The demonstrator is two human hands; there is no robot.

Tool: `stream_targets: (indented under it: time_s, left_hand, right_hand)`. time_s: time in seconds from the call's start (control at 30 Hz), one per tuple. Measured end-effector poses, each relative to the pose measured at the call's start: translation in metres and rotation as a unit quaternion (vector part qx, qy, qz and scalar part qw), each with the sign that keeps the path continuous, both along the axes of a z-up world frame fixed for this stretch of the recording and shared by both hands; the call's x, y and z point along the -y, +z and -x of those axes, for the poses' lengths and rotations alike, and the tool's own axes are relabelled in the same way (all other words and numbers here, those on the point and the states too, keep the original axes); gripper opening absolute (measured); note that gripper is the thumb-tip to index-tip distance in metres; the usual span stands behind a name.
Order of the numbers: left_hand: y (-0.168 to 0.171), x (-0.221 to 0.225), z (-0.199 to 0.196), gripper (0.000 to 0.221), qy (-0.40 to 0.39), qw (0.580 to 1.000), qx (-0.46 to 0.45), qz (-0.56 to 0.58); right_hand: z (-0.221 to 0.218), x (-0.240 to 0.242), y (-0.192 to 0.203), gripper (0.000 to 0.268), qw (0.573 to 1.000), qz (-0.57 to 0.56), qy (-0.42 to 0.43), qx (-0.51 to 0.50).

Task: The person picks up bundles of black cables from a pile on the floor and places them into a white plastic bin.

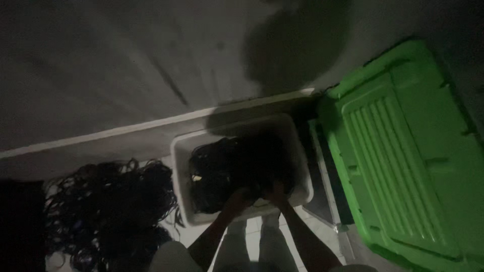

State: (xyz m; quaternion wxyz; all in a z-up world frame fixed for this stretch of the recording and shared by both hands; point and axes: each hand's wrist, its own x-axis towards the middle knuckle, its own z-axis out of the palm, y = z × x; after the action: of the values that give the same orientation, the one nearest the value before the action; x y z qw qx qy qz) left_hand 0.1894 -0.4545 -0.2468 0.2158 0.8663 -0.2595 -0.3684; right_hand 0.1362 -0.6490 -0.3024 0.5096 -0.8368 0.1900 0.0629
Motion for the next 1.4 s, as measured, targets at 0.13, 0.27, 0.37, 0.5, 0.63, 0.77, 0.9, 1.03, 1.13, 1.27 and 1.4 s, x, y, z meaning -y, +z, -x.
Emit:
stream_targets:
  time_s: [0.13,0.27,0.37,0.5,0.63,0.77,0.9,1.03,1.13,1.27,1.4]
  left_hand:
    - [0.039,-0.023,0.0,0.048,0.048,0.997,0.054,0.01]
    - [0.066,-0.046,0.002,0.04,0.11,0.984,0.136,0.017]
    - [0.09,-0.067,0.001,0.035,0.136,0.97,0.201,0.027]
    - [0.113,-0.074,0.001,0.03,0.154,0.935,0.313,0.069]
    - [0.134,-0.076,0.006,0.042,0.19,0.908,0.364,0.087]
    - [0.158,-0.058,0.023,0.043,0.334,0.912,0.221,0.094]
    - [0.177,-0.038,0.036,0.048,0.47,0.855,0.088,0.2]
    - [0.186,-0.019,0.051,0.047,0.438,0.858,0.222,0.151]
    - [0.194,-0.02,0.054,0.048,0.422,0.86,0.251,0.139]
    - [0.211,-0.036,0.07,0.046,0.469,0.838,0.209,0.184]
    - [0.227,-0.063,0.095,0.048,0.474,0.822,0.271,0.159]
  right_hand:
    - [-0.01,-0.007,0.045,0.064,0.997,-0.074,-0.001,0.034]
    - [-0.025,-0.025,0.077,0.063,0.985,-0.097,0.032,0.141]
    - [-0.03,-0.041,0.095,0.064,0.989,-0.083,0.057,0.11]
    - [-0.047,-0.039,0.106,0.066,0.975,-0.209,0.075,-0.016]
    - [-0.081,-0.04,0.112,0.062,0.969,-0.174,0.15,0.089]
    - [-0.091,-0.03,0.121,0.06,0.958,-0.186,0.203,0.078]
    - [-0.108,-0.035,0.121,0.061,0.932,-0.174,0.317,0.026]
    - [-0.097,-0.041,0.118,0.052,0.914,-0.261,0.292,0.107]
    - [-0.1,-0.047,0.12,0.05,0.89,-0.266,0.332,0.163]
    - [-0.095,-0.063,0.127,0.05,0.889,-0.237,0.371,0.125]
    - [-0.083,-0.103,0.147,0.044,0.855,-0.193,0.376,0.301]
